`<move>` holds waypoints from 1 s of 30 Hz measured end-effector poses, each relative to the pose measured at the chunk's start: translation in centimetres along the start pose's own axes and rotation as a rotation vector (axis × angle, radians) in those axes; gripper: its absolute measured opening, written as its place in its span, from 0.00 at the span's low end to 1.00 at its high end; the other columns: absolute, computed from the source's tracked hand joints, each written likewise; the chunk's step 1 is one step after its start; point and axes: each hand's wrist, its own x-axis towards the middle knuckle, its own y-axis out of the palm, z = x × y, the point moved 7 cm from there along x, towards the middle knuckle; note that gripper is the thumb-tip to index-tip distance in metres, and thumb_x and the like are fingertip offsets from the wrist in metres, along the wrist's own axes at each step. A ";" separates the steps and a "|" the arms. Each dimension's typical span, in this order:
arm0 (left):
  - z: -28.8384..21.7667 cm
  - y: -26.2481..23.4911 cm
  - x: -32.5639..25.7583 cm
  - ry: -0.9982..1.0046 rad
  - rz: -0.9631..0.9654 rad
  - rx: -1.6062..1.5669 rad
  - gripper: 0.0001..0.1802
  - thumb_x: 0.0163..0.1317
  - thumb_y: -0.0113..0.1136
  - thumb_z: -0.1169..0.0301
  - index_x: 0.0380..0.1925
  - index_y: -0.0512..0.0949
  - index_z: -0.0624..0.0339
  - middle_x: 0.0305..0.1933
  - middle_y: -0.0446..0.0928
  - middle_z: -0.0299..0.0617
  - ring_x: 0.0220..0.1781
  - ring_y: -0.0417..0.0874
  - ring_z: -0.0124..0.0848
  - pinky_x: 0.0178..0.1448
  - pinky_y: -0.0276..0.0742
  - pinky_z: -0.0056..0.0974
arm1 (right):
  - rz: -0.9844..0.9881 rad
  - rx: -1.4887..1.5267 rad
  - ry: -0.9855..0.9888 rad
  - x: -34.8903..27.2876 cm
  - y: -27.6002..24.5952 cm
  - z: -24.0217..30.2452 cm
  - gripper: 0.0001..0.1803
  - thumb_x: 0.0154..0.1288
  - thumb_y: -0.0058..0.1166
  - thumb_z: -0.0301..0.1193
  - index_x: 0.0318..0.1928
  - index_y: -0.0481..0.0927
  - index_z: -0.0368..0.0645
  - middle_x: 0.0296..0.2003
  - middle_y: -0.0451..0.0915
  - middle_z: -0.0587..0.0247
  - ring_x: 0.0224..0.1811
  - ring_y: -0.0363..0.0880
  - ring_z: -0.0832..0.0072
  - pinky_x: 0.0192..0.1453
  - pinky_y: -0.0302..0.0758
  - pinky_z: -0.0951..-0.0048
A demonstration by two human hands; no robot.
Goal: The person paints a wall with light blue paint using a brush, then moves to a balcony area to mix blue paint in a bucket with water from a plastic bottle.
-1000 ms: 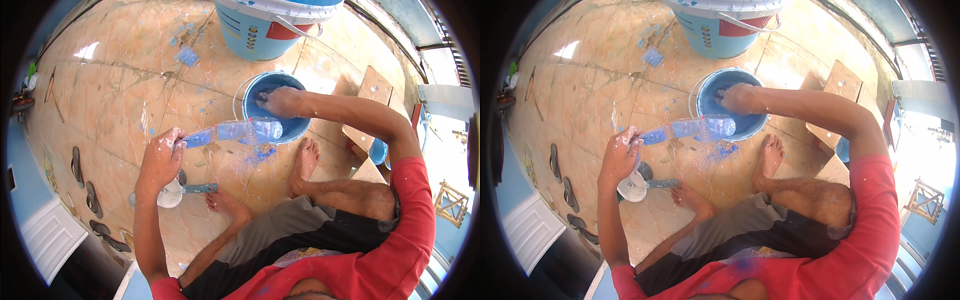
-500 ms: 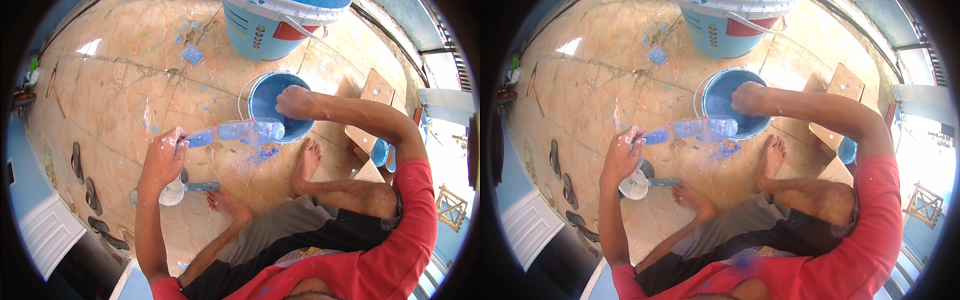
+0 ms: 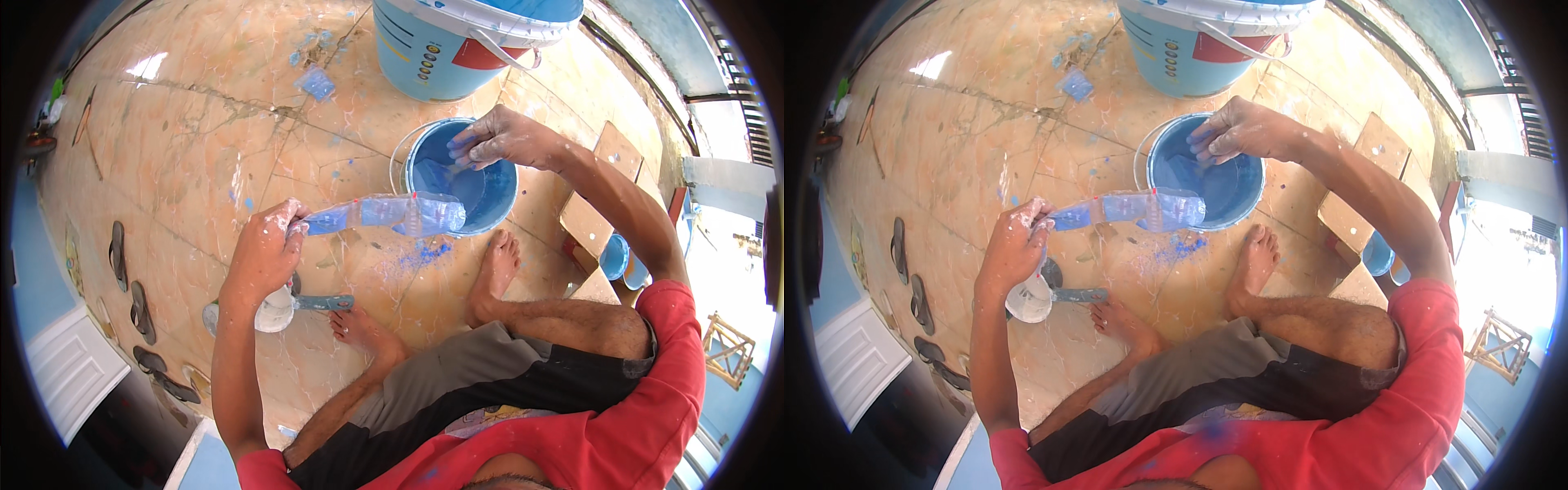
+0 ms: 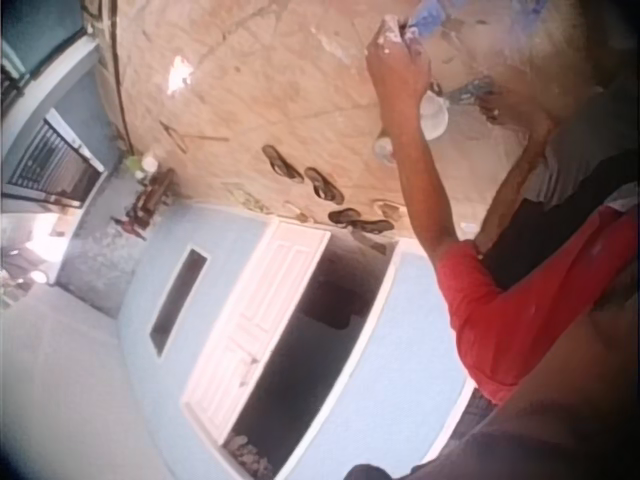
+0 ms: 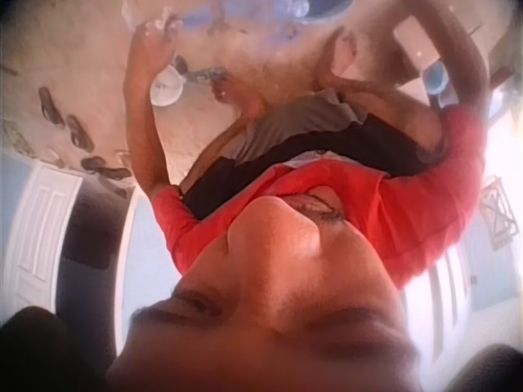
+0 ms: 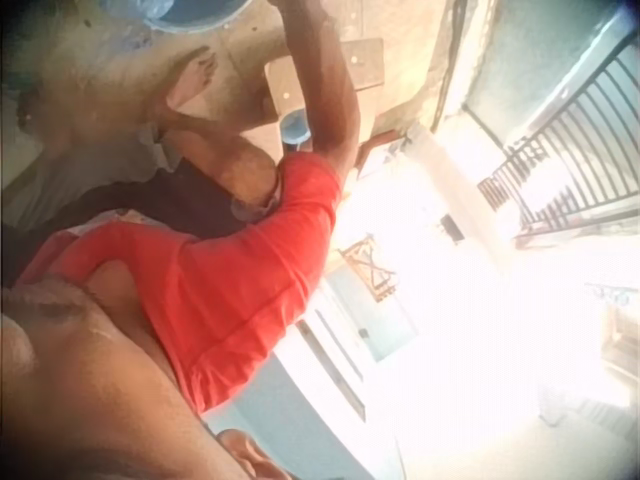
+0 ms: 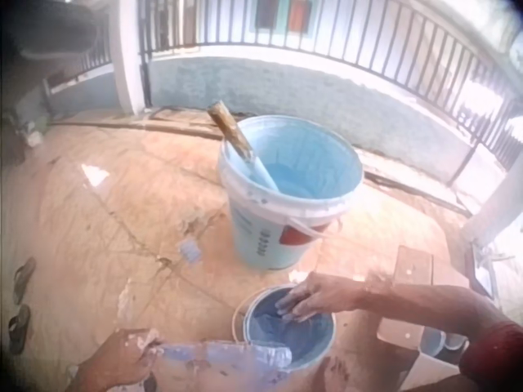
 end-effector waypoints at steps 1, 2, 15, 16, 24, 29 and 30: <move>-0.1 0.0 0.0 0.004 -0.003 0.003 0.10 0.67 0.62 0.79 0.47 0.81 0.66 0.42 0.86 0.59 0.45 0.87 0.57 0.49 0.81 0.51 | -0.049 -0.079 -0.006 0.0 0.0 0.2 0.21 0.70 0.59 0.26 0.59 0.85 0.24 0.50 0.89 0.37 0.50 0.92 0.56 0.60 0.88 0.63; -0.1 0.0 0.1 0.007 -0.005 0.006 0.10 0.67 0.62 0.79 0.47 0.81 0.65 0.42 0.86 0.59 0.45 0.87 0.57 0.49 0.81 0.51 | -0.100 -0.222 -0.060 0.0 0.0 0.7 0.18 0.70 0.61 0.28 0.53 0.87 0.25 0.45 0.89 0.38 0.46 0.92 0.55 0.57 0.88 0.61; -0.4 0.7 0.5 0.073 -0.020 0.039 0.08 0.68 0.63 0.78 0.46 0.80 0.67 0.42 0.85 0.59 0.44 0.87 0.57 0.48 0.81 0.51 | -0.091 -1.300 -0.678 4.4 8.5 -3.6 0.08 0.61 0.61 0.26 0.33 0.91 0.36 0.34 0.90 0.45 0.36 0.92 0.49 0.44 0.89 0.54; -0.4 0.7 0.5 0.079 -0.014 0.049 0.08 0.68 0.63 0.78 0.45 0.80 0.67 0.42 0.85 0.59 0.44 0.87 0.57 0.48 0.81 0.51 | -0.161 -1.339 -0.856 3.8 9.0 -3.3 0.08 0.61 0.61 0.25 0.33 0.91 0.36 0.34 0.90 0.46 0.37 0.92 0.49 0.42 0.90 0.54; -0.4 0.4 -0.3 0.066 -0.024 0.010 0.08 0.68 0.62 0.78 0.46 0.81 0.67 0.42 0.85 0.59 0.44 0.87 0.56 0.48 0.81 0.51 | 0.558 -1.621 -0.227 5.5 10.3 -8.8 0.17 0.68 0.55 0.28 0.53 0.89 0.36 0.57 0.87 0.45 0.47 0.92 0.53 0.48 0.88 0.57; -1.0 1.0 -0.1 0.029 0.040 0.045 0.09 0.68 0.62 0.78 0.47 0.81 0.66 0.42 0.85 0.58 0.45 0.87 0.57 0.50 0.81 0.51 | 0.232 -1.530 -0.378 5.4 10.0 -6.6 0.11 0.66 0.57 0.28 0.44 0.91 0.39 0.47 0.90 0.46 0.44 0.92 0.53 0.47 0.88 0.57; -1.2 1.1 0.0 0.025 0.039 0.014 0.09 0.68 0.61 0.78 0.47 0.81 0.66 0.42 0.85 0.58 0.45 0.87 0.57 0.50 0.81 0.51 | 0.261 -1.520 -0.458 5.1 10.3 -6.4 0.12 0.67 0.57 0.28 0.44 0.90 0.39 0.47 0.90 0.45 0.43 0.92 0.53 0.47 0.88 0.57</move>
